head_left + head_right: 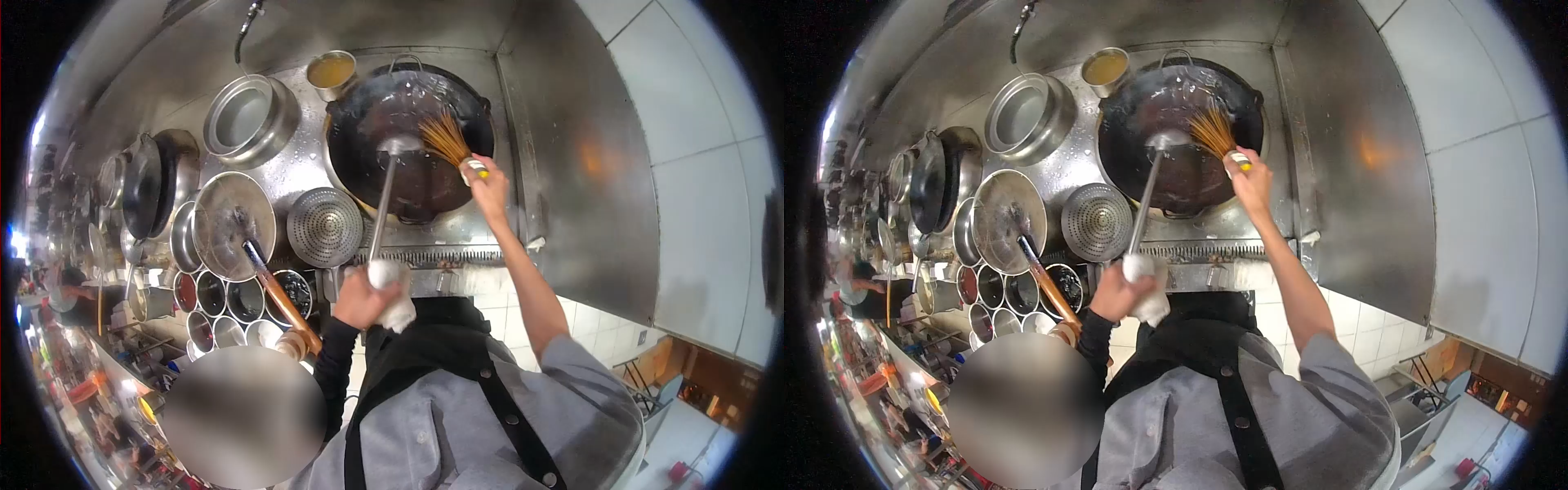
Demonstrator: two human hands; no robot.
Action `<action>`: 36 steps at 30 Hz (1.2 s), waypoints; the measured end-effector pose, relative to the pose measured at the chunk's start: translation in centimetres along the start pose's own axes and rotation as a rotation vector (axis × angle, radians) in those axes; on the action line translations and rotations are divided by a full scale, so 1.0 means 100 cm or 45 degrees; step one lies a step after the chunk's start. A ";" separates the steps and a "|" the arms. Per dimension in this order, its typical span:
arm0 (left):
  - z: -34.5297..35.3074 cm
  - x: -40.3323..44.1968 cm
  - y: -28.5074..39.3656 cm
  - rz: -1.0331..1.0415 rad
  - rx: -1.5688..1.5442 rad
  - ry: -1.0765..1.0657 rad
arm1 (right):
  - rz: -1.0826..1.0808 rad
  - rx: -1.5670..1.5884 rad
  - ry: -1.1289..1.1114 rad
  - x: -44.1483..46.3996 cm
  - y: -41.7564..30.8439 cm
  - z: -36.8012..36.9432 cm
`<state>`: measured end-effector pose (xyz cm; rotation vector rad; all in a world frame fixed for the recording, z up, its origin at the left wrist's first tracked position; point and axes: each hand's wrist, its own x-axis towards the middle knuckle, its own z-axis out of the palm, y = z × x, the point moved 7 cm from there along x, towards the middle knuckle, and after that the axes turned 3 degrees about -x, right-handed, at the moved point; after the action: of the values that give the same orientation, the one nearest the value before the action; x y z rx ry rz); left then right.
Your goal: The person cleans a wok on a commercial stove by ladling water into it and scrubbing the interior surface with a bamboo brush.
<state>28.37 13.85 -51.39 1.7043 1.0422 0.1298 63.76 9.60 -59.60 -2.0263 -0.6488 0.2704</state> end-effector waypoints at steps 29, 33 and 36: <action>0.056 -0.055 -0.004 0.527 0.672 -0.439 | -0.372 -0.988 -0.779 0.028 -0.065 0.027; 0.090 -0.044 -0.026 0.308 0.743 -0.563 | -0.246 -0.659 -0.411 0.068 -0.042 0.090; 0.124 -0.044 -0.057 0.315 0.642 -0.513 | -0.062 -0.224 -0.295 0.038 -0.049 0.161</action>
<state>29.31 2.04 -59.46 2.1946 0.5852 -0.3348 58.23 25.50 -63.51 -2.1618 -0.8921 0.4370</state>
